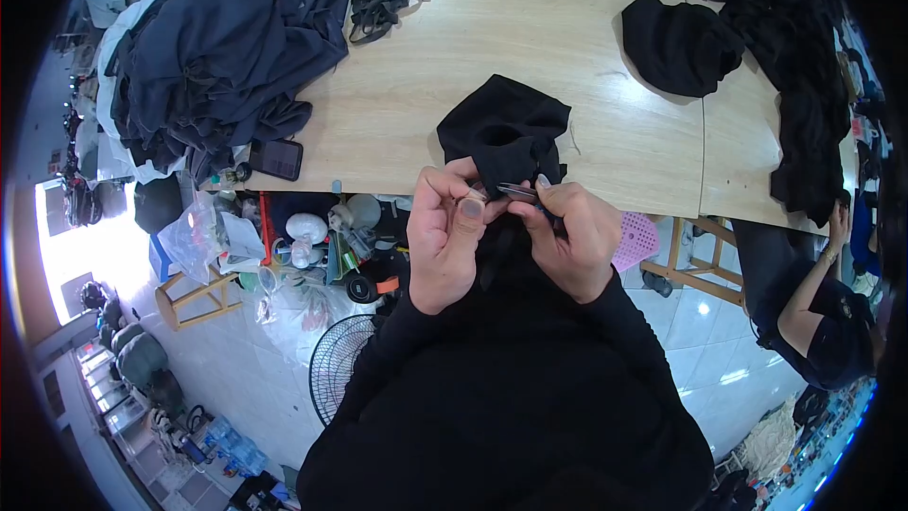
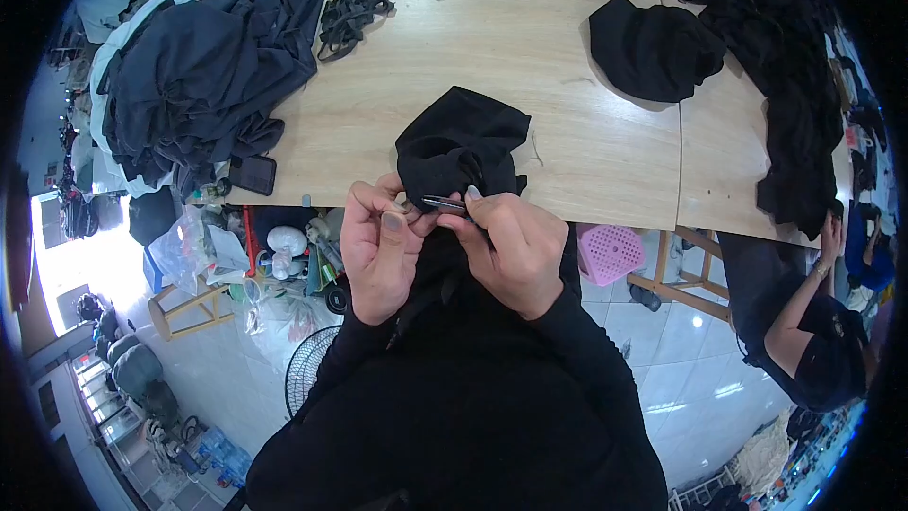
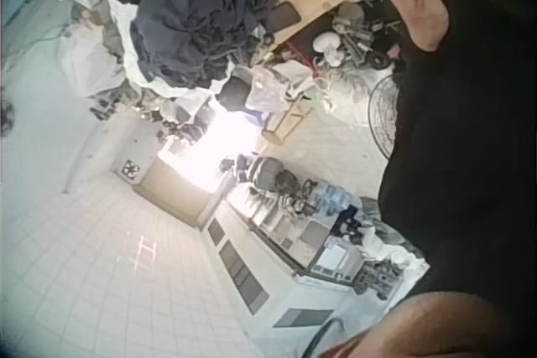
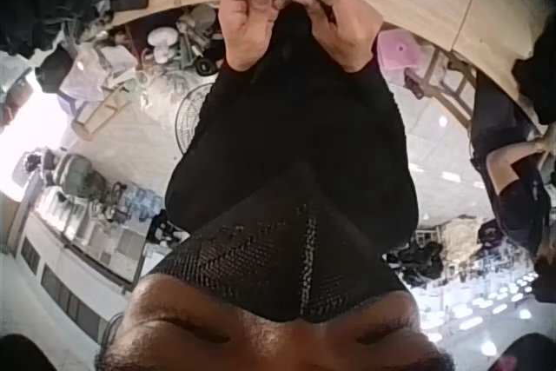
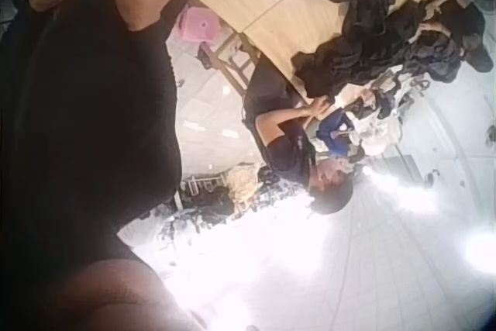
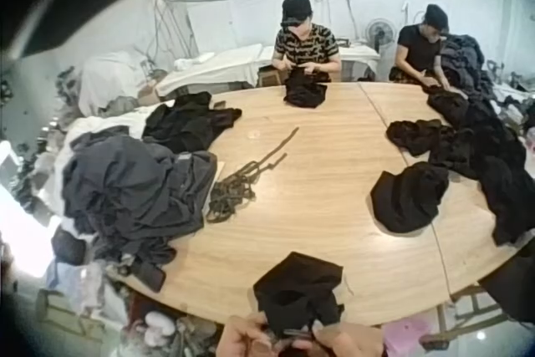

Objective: Trimming loose threads from black garments using thread clippers.

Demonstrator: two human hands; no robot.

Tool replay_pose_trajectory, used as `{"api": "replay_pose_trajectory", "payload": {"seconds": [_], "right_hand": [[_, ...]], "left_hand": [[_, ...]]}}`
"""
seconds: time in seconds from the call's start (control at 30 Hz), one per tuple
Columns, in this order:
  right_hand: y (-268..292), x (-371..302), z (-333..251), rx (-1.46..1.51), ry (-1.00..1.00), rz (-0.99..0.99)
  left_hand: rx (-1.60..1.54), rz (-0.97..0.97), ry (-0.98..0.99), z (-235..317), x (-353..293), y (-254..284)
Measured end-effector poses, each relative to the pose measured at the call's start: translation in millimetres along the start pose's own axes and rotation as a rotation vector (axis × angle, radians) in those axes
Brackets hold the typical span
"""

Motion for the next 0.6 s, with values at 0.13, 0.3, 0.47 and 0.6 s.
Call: {"api": "replay_pose_trajectory", "payload": {"seconds": [0.13,0.3,0.47,0.6], "right_hand": [[0.7,1.4,-0.6,0.005,-0.004,-0.013],[1.9,0.5,0.9,0.020,-0.036,0.016],[4.2,4.7,-0.2,-0.005,-0.018,0.019],[1.1,4.2,-1.3,0.001,-0.017,-0.008]], "left_hand": [[0.009,-0.014,0.023,0.6,-0.2,0.8],[-0.008,0.050,-0.008,-0.3,-0.8,1.6],[-0.008,0.024,0.008,-1.6,0.0,6.3],[-0.025,-0.024,-0.002,-0.8,0.1,3.7]]}}
Point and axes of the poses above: each hand's wrist, its own x-axis towards the middle knuckle, its own y-axis out of the back of the hand, z = x × y, the point moved 3 cm from there along x, towards the middle knuckle, and after that the axes turned 11 degrees about y, right-handed, at the moved point
